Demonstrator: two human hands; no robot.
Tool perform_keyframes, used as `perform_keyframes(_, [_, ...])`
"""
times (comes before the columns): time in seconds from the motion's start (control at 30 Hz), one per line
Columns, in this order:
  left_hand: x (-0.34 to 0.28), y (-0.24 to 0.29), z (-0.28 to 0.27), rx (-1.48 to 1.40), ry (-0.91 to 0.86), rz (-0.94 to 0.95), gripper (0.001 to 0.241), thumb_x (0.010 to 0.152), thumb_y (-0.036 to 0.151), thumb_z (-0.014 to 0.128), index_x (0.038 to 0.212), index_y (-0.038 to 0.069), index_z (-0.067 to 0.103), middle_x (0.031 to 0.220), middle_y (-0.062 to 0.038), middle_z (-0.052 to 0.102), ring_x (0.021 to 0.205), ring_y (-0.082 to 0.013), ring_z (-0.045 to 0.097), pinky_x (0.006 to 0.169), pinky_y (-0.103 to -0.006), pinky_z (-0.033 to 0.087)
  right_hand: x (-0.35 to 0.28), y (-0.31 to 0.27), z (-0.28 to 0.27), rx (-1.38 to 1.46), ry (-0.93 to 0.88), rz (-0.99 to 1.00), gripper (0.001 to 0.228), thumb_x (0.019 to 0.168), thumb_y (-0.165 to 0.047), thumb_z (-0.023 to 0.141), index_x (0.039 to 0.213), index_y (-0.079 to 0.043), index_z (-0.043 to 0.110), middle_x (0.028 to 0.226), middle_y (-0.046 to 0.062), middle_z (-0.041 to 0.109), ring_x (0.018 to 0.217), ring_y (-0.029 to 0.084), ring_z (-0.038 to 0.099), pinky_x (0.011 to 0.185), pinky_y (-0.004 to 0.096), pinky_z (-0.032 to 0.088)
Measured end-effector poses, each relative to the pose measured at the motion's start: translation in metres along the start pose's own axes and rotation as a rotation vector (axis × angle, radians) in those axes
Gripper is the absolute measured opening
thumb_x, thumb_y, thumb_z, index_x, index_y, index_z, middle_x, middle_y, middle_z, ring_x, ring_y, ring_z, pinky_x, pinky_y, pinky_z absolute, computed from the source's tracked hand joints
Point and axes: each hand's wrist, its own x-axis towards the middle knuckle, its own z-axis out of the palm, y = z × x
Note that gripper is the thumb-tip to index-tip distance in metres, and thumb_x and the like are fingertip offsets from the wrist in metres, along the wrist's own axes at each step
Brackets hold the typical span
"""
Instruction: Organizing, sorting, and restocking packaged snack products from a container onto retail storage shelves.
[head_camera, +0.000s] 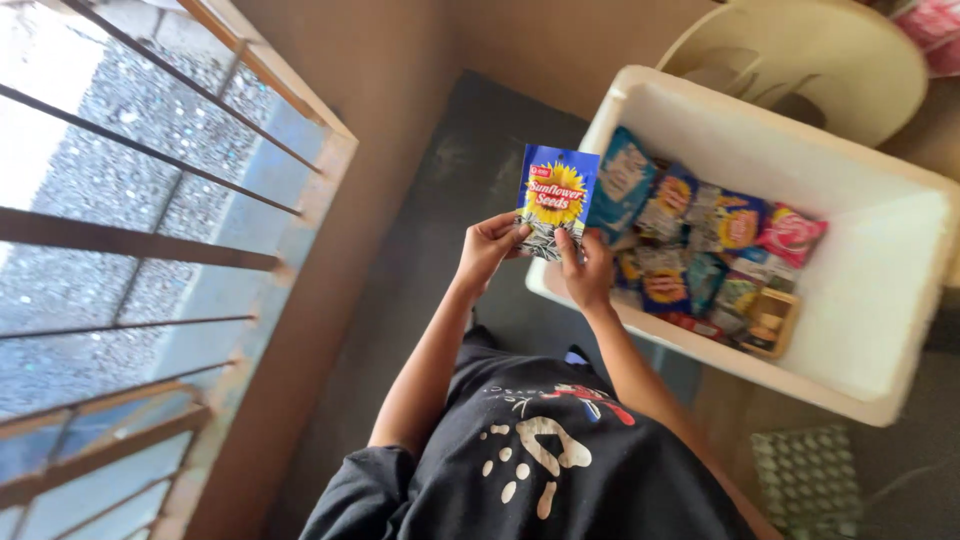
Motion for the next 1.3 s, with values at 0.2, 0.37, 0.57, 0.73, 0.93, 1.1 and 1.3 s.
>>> perform_keyframes(0.2, [0.017,0.034,-0.101,-0.006,0.026,-0.017,0.04,0.094,0.012,0.074,0.131,-0.001,0.067,0.105,-0.009,0.077,0.091,-0.0128,0.073,0.075,-0.0297,0.063,0.032,-0.096,0.08,0.207,-0.07,0.12,0.029,0.103,-0.03,0.064,0.108,-0.003,0.071,0.08,0.008,0.072,0.07,0.016,0.065,0.064,0.031,0.05])
perform_keyframes(0.37, [0.017,0.047,-0.147,-0.06,0.013,-0.025,0.04,0.096,0.012,0.072,0.132,-0.002,0.066,0.11,-0.008,0.076,0.096,-0.0125,0.073,0.081,-0.0296,0.064,0.039,-0.096,0.127,0.11,-0.052,0.066,0.028,0.104,-0.029,0.067,0.104,-0.001,0.072,0.088,0.012,0.074,0.076,0.018,0.071,0.069,0.032,0.052])
perform_keyframes(0.57, [0.036,0.054,-0.172,-0.063,0.045,-0.053,0.038,0.098,0.011,0.07,0.132,-0.005,0.066,0.111,-0.009,0.076,0.098,-0.0129,0.072,0.082,-0.0296,0.064,0.066,-0.099,0.15,0.123,-0.074,0.031,0.028,0.102,-0.028,0.067,0.105,-0.001,0.074,0.087,0.011,0.076,0.076,0.016,0.073,0.069,0.03,0.054])
perform_keyframes(0.73, [0.063,0.073,-0.183,-0.058,0.061,-0.065,0.039,0.098,0.011,0.069,0.133,-0.005,0.064,0.111,-0.01,0.076,0.097,-0.0135,0.073,0.082,-0.0293,0.064,0.102,-0.086,0.174,0.182,-0.099,0.076,0.029,0.101,-0.028,0.069,0.102,0.0,0.075,0.083,0.009,0.076,0.075,0.012,0.071,0.068,0.027,0.053])
perform_keyframes(0.93, [0.125,0.092,-0.197,-0.067,0.045,-0.037,0.038,0.098,0.01,0.069,0.133,-0.004,0.064,0.113,-0.009,0.075,0.099,-0.0126,0.072,0.085,-0.0304,0.064,0.17,-0.069,0.191,0.16,-0.153,0.085,0.03,0.099,-0.029,0.072,0.093,0.001,0.076,0.08,0.008,0.076,0.073,0.009,0.071,0.066,0.027,0.053])
perform_keyframes(1.1, [0.207,0.119,-0.183,0.036,0.015,-0.031,0.04,0.097,0.009,0.07,0.134,-0.004,0.06,0.114,-0.009,0.073,0.103,-0.014,0.071,0.086,-0.0334,0.066,0.245,-0.043,0.189,0.223,-0.195,0.108,0.034,0.1,-0.033,0.071,0.099,0.0,0.076,0.081,0.004,0.076,0.077,0.005,0.068,0.07,0.024,0.054])
perform_keyframes(1.3, [0.29,0.179,-0.135,0.099,-0.06,0.034,0.063,0.096,0.003,0.066,0.151,0.016,0.038,0.107,-0.008,0.071,0.098,-0.0141,0.07,0.084,-0.0343,0.065,0.331,0.012,0.18,0.255,-0.224,0.257,0.032,0.105,-0.03,0.071,0.104,0.002,0.074,0.085,0.003,0.072,0.079,0.006,0.06,0.07,0.026,0.05])
